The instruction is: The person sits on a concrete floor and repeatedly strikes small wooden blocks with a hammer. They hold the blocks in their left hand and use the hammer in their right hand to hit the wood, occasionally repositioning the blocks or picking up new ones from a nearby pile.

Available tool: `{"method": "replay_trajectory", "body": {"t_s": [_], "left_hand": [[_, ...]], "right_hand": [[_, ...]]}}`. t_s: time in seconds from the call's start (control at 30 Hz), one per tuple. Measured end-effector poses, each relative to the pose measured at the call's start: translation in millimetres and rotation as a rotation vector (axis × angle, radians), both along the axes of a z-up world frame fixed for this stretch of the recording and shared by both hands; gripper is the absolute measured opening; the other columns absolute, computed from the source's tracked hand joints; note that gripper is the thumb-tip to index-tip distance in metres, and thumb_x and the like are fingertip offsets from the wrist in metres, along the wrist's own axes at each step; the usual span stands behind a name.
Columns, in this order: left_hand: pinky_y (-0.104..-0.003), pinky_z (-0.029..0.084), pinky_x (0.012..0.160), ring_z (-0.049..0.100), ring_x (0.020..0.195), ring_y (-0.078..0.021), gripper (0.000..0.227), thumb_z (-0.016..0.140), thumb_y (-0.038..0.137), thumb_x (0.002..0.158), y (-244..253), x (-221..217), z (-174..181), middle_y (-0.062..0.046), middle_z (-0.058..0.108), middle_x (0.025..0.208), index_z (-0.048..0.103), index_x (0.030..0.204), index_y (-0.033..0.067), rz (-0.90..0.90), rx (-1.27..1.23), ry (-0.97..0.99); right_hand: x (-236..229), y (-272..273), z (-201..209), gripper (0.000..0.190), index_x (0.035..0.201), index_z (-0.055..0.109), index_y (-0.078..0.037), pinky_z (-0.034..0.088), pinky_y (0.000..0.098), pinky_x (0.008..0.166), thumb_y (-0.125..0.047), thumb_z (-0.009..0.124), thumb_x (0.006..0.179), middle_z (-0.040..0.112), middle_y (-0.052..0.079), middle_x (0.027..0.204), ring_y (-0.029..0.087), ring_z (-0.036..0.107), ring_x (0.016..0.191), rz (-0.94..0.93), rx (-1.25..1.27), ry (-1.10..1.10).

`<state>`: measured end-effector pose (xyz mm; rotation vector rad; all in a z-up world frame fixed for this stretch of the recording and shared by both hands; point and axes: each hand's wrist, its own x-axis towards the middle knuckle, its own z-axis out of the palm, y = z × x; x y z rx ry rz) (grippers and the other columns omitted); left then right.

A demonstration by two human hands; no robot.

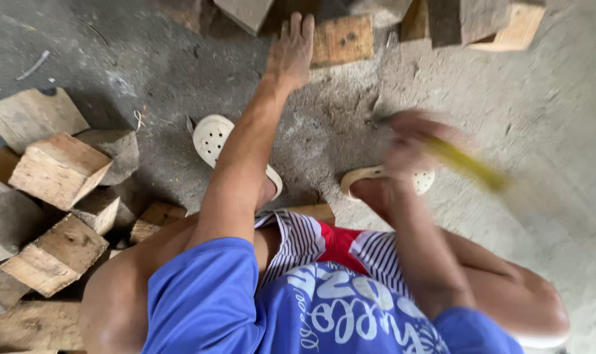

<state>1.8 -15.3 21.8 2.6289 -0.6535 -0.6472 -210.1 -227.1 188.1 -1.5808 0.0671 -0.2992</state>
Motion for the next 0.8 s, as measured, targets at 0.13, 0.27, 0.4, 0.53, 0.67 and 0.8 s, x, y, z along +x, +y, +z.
{"method": "replay_trajectory", "body": {"t_s": [0.13, 0.27, 0.4, 0.53, 0.67, 0.8], "left_hand": [[-0.063, 0.037, 0.112, 0.037, 0.138, -0.0514, 0.113, 0.094, 0.042, 0.07, 2.2, 15.6, 16.8, -0.032, 0.027, 0.152, 0.025, 0.148, -0.0018, 0.004, -0.044, 0.032], [-0.06, 0.047, 0.106, 0.046, 0.134, -0.0499, 0.108, 0.09, 0.018, 0.069, -3.6, -9.6, -28.8, -0.029, 0.036, 0.148, 0.025, 0.154, -0.0009, -0.017, -0.007, -0.169], [-0.061, 0.047, 0.104, 0.049, 0.129, -0.0495, 0.106, 0.09, 0.004, 0.065, -4.1, 0.9, -33.5, -0.029, 0.037, 0.144, 0.028, 0.151, -0.0025, 0.002, -0.015, -0.098], [-0.061, 0.047, 0.105, 0.048, 0.13, -0.0489, 0.106, 0.091, 0.007, 0.062, -3.0, 2.2, -23.8, -0.028, 0.037, 0.143, 0.028, 0.147, -0.0023, 0.019, -0.023, -0.033], [-0.051, 0.056, 0.102, 0.054, 0.13, -0.0451, 0.093, 0.079, -0.007, 0.077, -2.3, 0.6, -30.8, -0.029, 0.041, 0.148, 0.029, 0.155, -0.0033, -0.012, 0.017, -0.081], [-0.054, 0.049, 0.104, 0.049, 0.128, -0.0467, 0.101, 0.084, -0.001, 0.067, 5.5, 5.7, -9.2, -0.03, 0.037, 0.144, 0.026, 0.15, -0.0017, -0.004, 0.072, -0.125]], "right_hand": [[4.4, 54.3, -91.9, 0.017, 0.098, 0.061, -0.003, 0.042, 0.0251, 0.034, -0.018, 0.056, 0.105, 0.061, 0.0, 0.067, 0.007, 0.051, 0.045, -0.128, -0.538, 0.584], [8.9, 34.1, 2.3, 0.019, 0.101, 0.066, -0.002, 0.035, 0.0267, 0.043, -0.018, 0.065, 0.111, 0.055, 0.002, 0.066, 0.007, 0.046, 0.051, -0.184, -0.483, 0.454], [36.2, 0.9, 130.3, 0.022, 0.108, 0.058, 0.0, 0.05, 0.0271, 0.045, -0.021, 0.06, 0.114, 0.063, 0.003, 0.076, 0.011, 0.057, 0.056, -0.161, -0.336, -0.487], [18.2, -1.0, 74.9, 0.018, 0.106, 0.06, -0.001, 0.05, 0.0277, 0.046, -0.018, 0.062, 0.11, 0.063, 0.004, 0.076, 0.01, 0.057, 0.056, -0.197, 0.019, -0.662], [7.6, 53.9, -74.6, 0.014, 0.103, 0.061, -0.002, 0.05, 0.0282, 0.047, -0.016, 0.064, 0.107, 0.064, 0.004, 0.075, 0.01, 0.057, 0.057, -0.119, -0.429, 0.506], [20.5, 67.6, -72.6, 0.011, 0.101, 0.063, -0.004, 0.051, 0.0275, 0.047, -0.014, 0.065, 0.104, 0.064, 0.002, 0.075, 0.009, 0.058, 0.057, -0.151, -0.448, 0.462]]}}
